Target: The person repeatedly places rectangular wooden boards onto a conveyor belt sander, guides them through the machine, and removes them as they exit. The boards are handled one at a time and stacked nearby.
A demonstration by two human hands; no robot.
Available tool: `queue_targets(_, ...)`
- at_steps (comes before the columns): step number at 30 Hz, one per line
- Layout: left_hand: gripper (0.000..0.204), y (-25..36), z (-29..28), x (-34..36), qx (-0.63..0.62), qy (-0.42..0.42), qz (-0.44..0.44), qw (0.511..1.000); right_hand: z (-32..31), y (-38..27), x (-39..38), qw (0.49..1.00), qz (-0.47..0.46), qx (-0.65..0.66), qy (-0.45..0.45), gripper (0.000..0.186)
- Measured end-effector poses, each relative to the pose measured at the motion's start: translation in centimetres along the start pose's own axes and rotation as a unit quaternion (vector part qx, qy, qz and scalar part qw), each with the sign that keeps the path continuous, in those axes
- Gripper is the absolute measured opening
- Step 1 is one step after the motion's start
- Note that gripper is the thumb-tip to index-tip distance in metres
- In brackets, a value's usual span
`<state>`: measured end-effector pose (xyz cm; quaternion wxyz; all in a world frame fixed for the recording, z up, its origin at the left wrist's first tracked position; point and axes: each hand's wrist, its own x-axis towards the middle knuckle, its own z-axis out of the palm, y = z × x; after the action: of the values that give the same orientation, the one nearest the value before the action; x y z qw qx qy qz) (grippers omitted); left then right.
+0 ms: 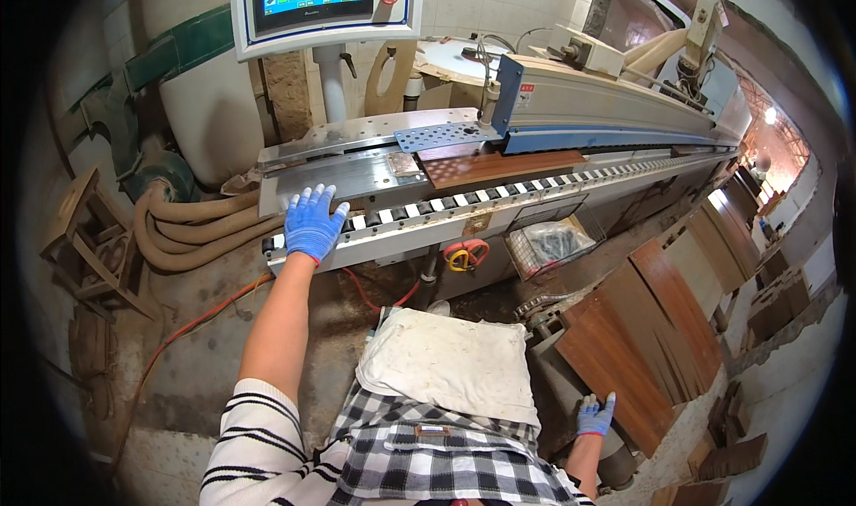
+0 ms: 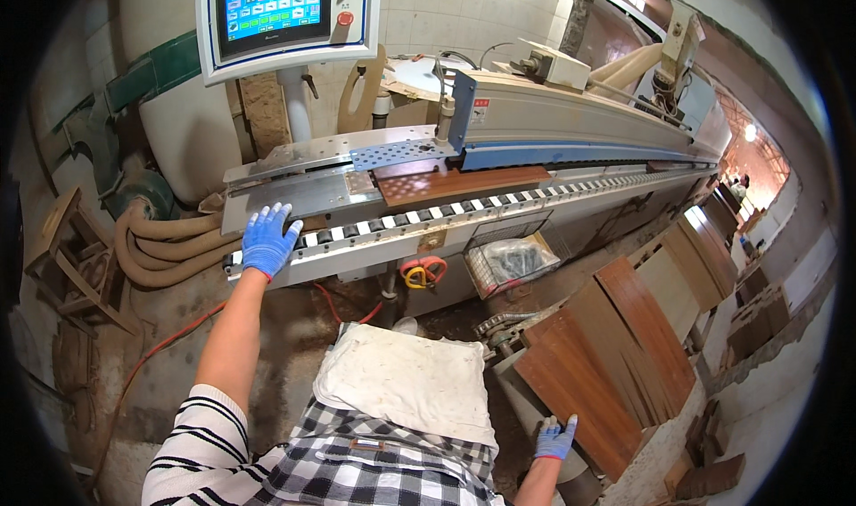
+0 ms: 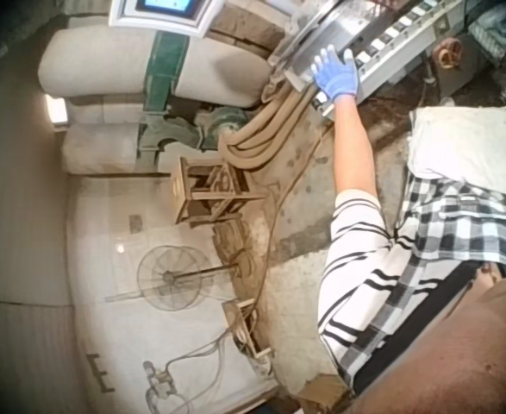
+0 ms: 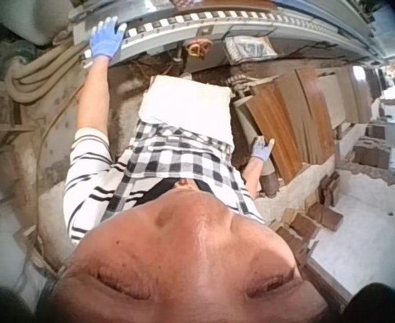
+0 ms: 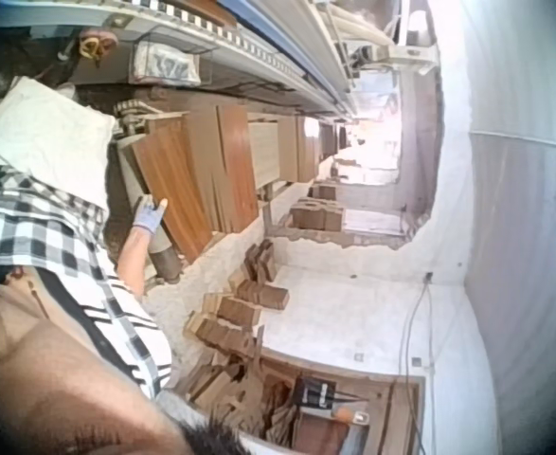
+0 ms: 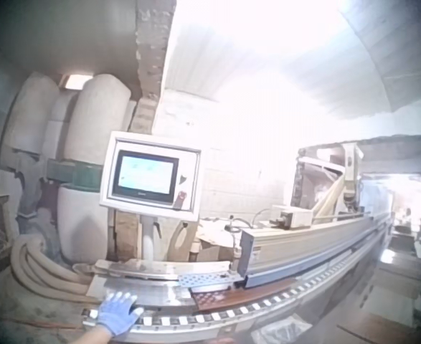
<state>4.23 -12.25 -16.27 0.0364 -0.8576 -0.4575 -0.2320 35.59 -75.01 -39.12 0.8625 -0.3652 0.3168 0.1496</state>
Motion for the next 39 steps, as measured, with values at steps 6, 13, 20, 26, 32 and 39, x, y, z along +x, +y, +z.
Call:
queue_targets(6, 0.055, -0.1, -0.3, -0.3, -0.005, -0.005, -0.002, 1.000, -1.2, 1.4, -4.4, 0.995, 0.052, -0.002, -0.082, 0.066)
queue_targets(13, 0.053, -0.9, 0.0, -0.7, -0.028, 0.019, 0.027, 0.999, -4.3, -2.1, -2.8, 0.990, -0.062, 0.036, -0.121, 0.037)
queue_targets(20, 0.055, -1.2, -2.0, -3.3, -0.168, 0.042, 0.095, 0.980, 4.7, 1.2, -8.4, 0.966, -0.055, -0.046, -0.248, 0.025)
queue_targets(26, 0.070, 2.7, -6.5, -8.1, -0.186, 0.017, 0.216, 0.958, 20.3, 9.0, -15.6, 0.902, 0.015, -0.131, -0.411, 0.030)
queue_targets(32, 0.065, 0.7, -7.8, -10.2, -0.052, -0.001, 0.223, 0.974, 31.8, 18.1, -20.5, 0.846, 0.142, -0.231, -0.459, 0.017)
queue_targets(39, 0.058, -6.7, -4.5, -8.7, -0.046, 0.051, 0.073, 0.995, 36.0, 24.6, -21.2, 0.794, 0.289, -0.119, -0.521, 0.027)
